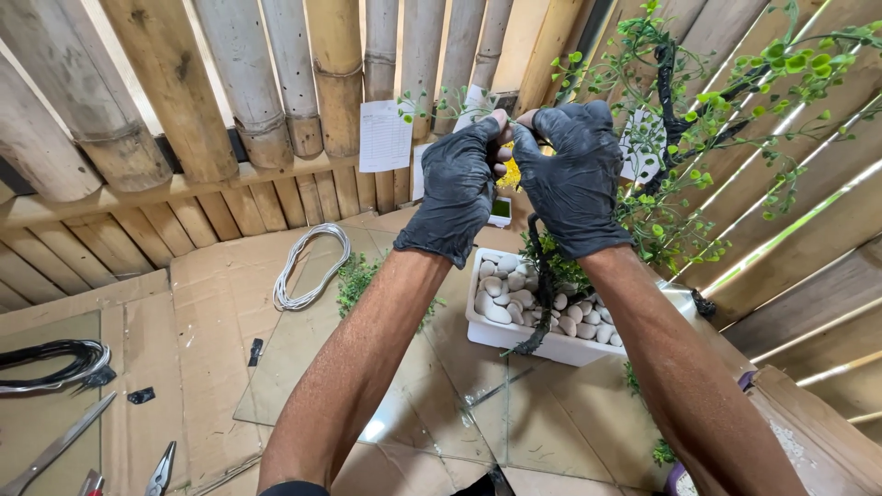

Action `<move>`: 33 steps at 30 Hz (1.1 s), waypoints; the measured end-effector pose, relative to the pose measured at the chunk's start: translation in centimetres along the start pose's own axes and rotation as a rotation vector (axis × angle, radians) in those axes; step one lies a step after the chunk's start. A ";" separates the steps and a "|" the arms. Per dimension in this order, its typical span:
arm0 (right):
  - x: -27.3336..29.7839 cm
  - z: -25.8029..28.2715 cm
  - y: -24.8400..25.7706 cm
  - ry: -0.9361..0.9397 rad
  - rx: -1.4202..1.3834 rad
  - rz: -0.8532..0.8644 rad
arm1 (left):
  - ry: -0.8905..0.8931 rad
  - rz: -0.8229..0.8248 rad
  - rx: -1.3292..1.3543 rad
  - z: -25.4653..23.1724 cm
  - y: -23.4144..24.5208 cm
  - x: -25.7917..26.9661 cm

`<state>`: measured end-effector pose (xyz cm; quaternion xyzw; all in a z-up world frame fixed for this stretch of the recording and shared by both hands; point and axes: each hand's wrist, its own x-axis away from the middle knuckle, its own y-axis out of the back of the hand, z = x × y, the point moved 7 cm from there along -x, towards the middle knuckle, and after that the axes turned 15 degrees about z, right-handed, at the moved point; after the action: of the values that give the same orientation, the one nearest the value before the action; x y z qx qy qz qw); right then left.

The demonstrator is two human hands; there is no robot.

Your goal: The person arranges artificial green foliage and colorful flowers into a white rectangular planter filled with white pebbles. They use their gloved hands to insert and adjust the stems, occasionally using pliers to trim or secure the branches.

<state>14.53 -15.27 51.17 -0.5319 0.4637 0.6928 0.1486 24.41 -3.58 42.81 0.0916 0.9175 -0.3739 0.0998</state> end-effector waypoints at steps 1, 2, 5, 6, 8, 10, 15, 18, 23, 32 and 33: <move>0.0 0.1 0.1 -0.001 -0.001 0.000 | 0.001 -0.001 -0.001 0.1 -0.3 0.1; 0.0 0.2 0.2 0.005 -0.019 0.007 | -0.011 -0.030 0.013 0.2 -0.3 0.2; 0.0 0.2 0.2 0.017 -0.032 0.009 | -0.015 -0.071 0.024 0.9 -0.3 0.3; 0.0 0.2 0.2 0.024 -0.025 0.005 | -0.007 -0.082 0.022 1.3 -0.2 0.3; 0.2 0.0 0.1 0.023 -0.037 -0.001 | -0.007 -0.084 -0.001 1.5 0.0 -0.6; 0.4 -0.2 0.1 0.021 -0.049 -0.007 | -0.008 -0.086 -0.025 1.6 -0.1 -0.9; 0.5 -0.5 -0.1 0.020 -0.018 -0.010 | -0.054 -0.105 -0.033 0.4 -1.1 0.5; 0.4 -0.2 -0.1 0.016 -0.018 -0.010 | -0.048 -0.093 -0.058 -0.5 -1.5 1.3; 0.7 -0.6 -0.2 0.011 -0.023 -0.017 | -0.054 -0.077 -0.111 -0.5 -1.5 1.3; -0.1 1.9 1.2 0.123 -0.029 0.027 | -0.138 -0.055 0.018 -1.4 -2.0 3.2; 0.1 1.6 1.2 0.126 -0.013 0.016 | -0.141 -0.021 0.035 -1.6 -2.2 3.4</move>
<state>12.74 -14.66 51.66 -0.5718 0.4718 0.6620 0.1103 20.43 -3.65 44.56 0.0570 0.9025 -0.3964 0.1587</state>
